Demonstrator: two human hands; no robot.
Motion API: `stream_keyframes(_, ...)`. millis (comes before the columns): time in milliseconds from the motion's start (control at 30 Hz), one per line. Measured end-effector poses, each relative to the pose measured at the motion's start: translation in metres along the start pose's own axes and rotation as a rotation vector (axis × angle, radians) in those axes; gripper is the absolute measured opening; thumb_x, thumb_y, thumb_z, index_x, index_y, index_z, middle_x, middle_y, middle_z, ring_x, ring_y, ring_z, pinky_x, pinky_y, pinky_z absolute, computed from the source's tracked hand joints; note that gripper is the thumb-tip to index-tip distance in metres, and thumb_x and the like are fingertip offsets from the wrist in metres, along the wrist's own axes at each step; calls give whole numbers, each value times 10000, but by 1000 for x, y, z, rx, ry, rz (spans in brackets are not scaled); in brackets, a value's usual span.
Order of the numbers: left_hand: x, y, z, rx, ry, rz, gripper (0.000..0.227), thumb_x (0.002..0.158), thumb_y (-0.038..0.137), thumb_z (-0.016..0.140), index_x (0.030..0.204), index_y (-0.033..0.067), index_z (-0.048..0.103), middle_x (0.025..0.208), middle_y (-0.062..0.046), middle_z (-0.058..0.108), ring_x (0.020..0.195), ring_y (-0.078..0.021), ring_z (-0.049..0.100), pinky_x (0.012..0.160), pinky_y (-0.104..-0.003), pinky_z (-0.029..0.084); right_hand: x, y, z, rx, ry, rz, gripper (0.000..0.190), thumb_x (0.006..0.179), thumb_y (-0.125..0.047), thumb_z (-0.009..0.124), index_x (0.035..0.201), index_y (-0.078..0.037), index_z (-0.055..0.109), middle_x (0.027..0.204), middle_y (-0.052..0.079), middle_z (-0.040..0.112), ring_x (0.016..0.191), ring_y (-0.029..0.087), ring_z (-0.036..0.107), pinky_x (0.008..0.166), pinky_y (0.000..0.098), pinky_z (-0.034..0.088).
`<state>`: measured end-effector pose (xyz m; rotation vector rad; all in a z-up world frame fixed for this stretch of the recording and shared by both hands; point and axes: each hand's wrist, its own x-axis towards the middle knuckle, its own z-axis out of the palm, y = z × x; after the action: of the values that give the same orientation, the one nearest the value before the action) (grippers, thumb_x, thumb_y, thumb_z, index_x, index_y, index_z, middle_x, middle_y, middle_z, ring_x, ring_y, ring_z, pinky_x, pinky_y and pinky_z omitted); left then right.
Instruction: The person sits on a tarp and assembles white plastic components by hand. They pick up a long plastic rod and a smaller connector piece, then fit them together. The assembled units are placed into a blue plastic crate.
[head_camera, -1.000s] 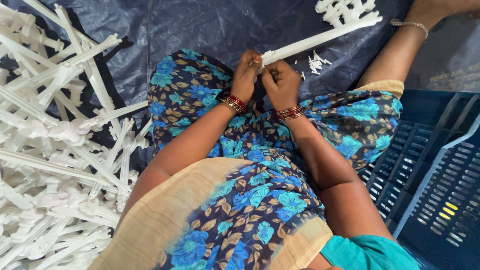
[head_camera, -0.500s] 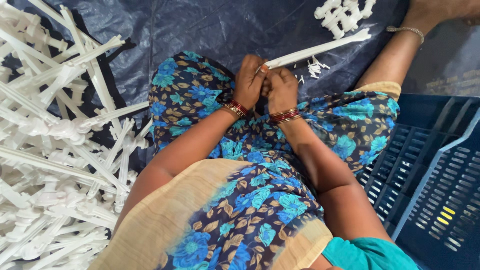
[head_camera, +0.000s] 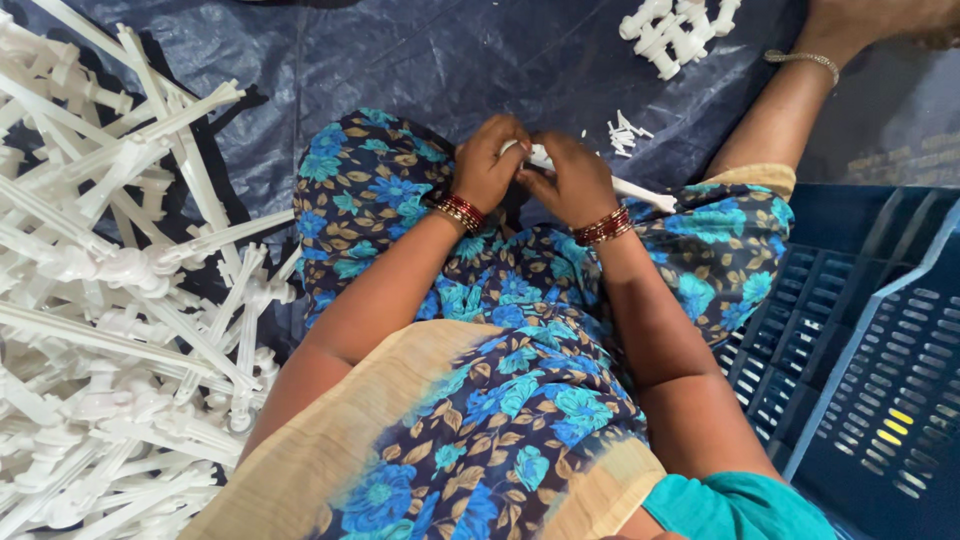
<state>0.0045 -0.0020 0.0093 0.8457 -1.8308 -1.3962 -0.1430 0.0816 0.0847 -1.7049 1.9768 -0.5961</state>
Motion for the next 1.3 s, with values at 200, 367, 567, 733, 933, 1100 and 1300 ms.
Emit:
stream_keyframes(200,1,18,-6,52,-15,50,344,1047,413,507,1037,84,607,957,-95,682,891,-297,724,766,-382,551,-7,8,10,-23,154,-102,408,876,-268,776,1192,-43,650,1053,183,701,862,396,686,704,462,533)
stream_keyframes(367,0,24,-7,99,-87,59,505,1067,562,418,1042,92,600,948,-85,663,851,-270,698,779,-399,504,-10,12,17,-86,219,-38,228,881,-188,714,1078,-74,687,917,150,715,810,373,694,682,460,531)
stream_keyframes(567,-6,22,-6,190,-37,108,456,1065,523,437,1017,104,611,937,-74,656,888,-272,665,831,-431,433,-9,20,31,-87,241,-29,180,902,-182,709,1043,-73,688,893,160,708,808,385,688,677,472,522)
stream_keyframes(733,3,-2,-2,199,179,62,290,1081,404,549,1012,131,618,964,-27,727,932,-257,714,860,-417,453,1,47,-8,-15,101,-120,439,872,-373,798,1141,-50,673,977,178,715,852,404,693,691,465,534)
stream_keyframes(933,15,-84,17,-176,584,-20,436,1072,394,582,1280,20,501,1184,-128,585,1122,-212,596,1025,-384,480,-3,42,-69,-312,211,478,340,892,-425,813,1033,-119,766,937,168,740,855,390,702,733,469,528)
stream_keyframes(1100,11,-148,37,-139,447,-184,414,1127,382,537,1323,17,532,1244,-119,597,1147,-226,578,1035,-368,464,8,-8,-55,214,208,-208,316,977,-183,746,1264,-73,670,1211,128,726,1107,292,708,927,408,555)
stream_keyframes(1300,2,-133,40,-545,479,-416,459,1027,409,597,1308,85,432,1040,-57,588,716,-129,618,630,-276,515,104,73,-50,-171,399,-120,415,967,-227,823,1312,-68,658,1275,177,673,1157,368,628,940,447,535)
